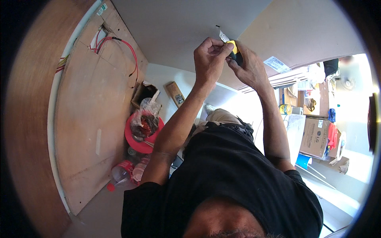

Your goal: The person uses a utility knife to trim and clean the edge of a white cabinet or wall panel. They repeatedly scrape and remove small pieces of material along the seam, then wipe the surface with their hand.

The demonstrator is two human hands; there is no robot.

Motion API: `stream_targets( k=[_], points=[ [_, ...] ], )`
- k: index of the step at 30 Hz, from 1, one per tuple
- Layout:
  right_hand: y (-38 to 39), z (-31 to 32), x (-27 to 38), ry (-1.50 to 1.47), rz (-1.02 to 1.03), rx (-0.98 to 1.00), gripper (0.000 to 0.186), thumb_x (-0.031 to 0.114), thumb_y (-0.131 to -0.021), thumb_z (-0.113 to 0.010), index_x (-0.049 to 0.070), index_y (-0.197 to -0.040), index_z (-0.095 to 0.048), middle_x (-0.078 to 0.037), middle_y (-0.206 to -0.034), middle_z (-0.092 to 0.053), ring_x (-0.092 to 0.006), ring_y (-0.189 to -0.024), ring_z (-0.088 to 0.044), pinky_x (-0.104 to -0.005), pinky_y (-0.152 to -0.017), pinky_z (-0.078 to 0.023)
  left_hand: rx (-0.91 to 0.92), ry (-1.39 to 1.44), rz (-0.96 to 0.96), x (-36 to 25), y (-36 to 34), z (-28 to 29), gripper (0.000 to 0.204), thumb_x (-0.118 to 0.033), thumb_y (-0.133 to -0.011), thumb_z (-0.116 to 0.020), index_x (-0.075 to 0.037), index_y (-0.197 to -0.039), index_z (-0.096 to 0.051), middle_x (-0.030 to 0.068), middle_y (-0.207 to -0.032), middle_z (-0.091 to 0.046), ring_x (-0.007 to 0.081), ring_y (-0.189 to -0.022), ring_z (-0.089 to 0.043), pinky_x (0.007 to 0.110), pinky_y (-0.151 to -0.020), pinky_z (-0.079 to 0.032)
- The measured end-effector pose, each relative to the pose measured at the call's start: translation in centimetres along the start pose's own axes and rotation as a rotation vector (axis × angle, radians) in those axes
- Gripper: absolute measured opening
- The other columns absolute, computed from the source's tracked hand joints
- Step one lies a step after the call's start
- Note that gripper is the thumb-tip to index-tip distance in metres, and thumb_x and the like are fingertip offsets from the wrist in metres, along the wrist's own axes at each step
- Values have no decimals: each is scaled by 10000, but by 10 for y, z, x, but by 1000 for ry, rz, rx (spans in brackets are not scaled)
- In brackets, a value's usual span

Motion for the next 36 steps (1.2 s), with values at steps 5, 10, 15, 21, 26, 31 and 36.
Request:
stream_targets(
  k=[5, 10, 15, 21, 26, 31, 36],
  points=[
    [15, 5, -2, -275, 117, -200, 373, 214, -1092, -665, 61, -1429, -617, -245, -1117, -755, -462, -920, -741, -550, -823, -587, -93, -183, -287, 0, 6, 7, 261, -180, -1051, -821, 5, -1230, -780, 128, -1100, -815, 189, -989, -798, 337, -825, -677],
    [19, 14, 8, -155, 31, -149, 307, 246, -1156, -604, 37, -1381, -621, -255, -1103, -754, -487, -889, -733, -569, -791, -580, -155, -565, -703, -18, -13, 22, 288, -25, -1001, -803, -89, -1282, -821, 102, -1169, -809, 230, -1013, -807, 356, -812, -680],
    [14, 21, 14, -70, 87, -255, 298, 224, -1142, -623, 36, -1373, -626, -261, -1095, -769, -485, -925, -756, -571, -797, -593, -158, -859, -960, -13, -18, 21, 401, 15, -984, -775, -121, -1360, -806, 100, -1193, -805, 270, -1092, -803, 368, -871, -682],
    [17, 14, 16, -156, 109, -250, 327, 236, -1129, -649, 42, -1392, -634, -253, -1051, -770, -453, -911, -770, -551, -788, -590, -156, -980, -1071, -16, -14, 18, 506, 27, -928, -786, -124, -1411, -780, 72, -1200, -787, 260, -1051, -801, 373, -863, -695],
    [22, 10, 5, -354, -57, -214, 364, 266, -1141, -643, 36, -1422, -638, -216, -950, -756, -384, -821, -745, -494, -749, -564, -147, -1111, -978, -26, -14, 16, 442, 1, -933, -779, -114, -1360, -796, 90, -1224, -810, 275, -1077, -811, 386, -879, -686],
    [24, 5, 11, -413, -31, -259, 359, 288, -1155, -625, 35, -1408, -652, -223, -899, -740, -377, -780, -736, -487, -719, -554, -81, -1146, -1048, -38, -19, 22, 391, -22, -942, -786, -117, -1320, -812, 73, -1194, -816, 265, -1055, -816, 380, -856, -687],
    [18, 14, 19, -129, 45, -311, 313, 296, -1149, -638, 55, -1347, -664, -241, -949, -763, -429, -823, -759, -534, -718, -561, -91, -927, -1011, -33, -22, 33, 445, -14, -933, -806, -152, -1355, -814, 55, -1217, -803, 261, -1058, -811, 375, -851, -690]
  ],
)
Point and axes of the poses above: each hand's wrist, its own y-axis away from the middle knuckle, its own z-axis out of the back of the hand, x = y × z, the point moved 5 cm from there along -y, towards the middle knuckle
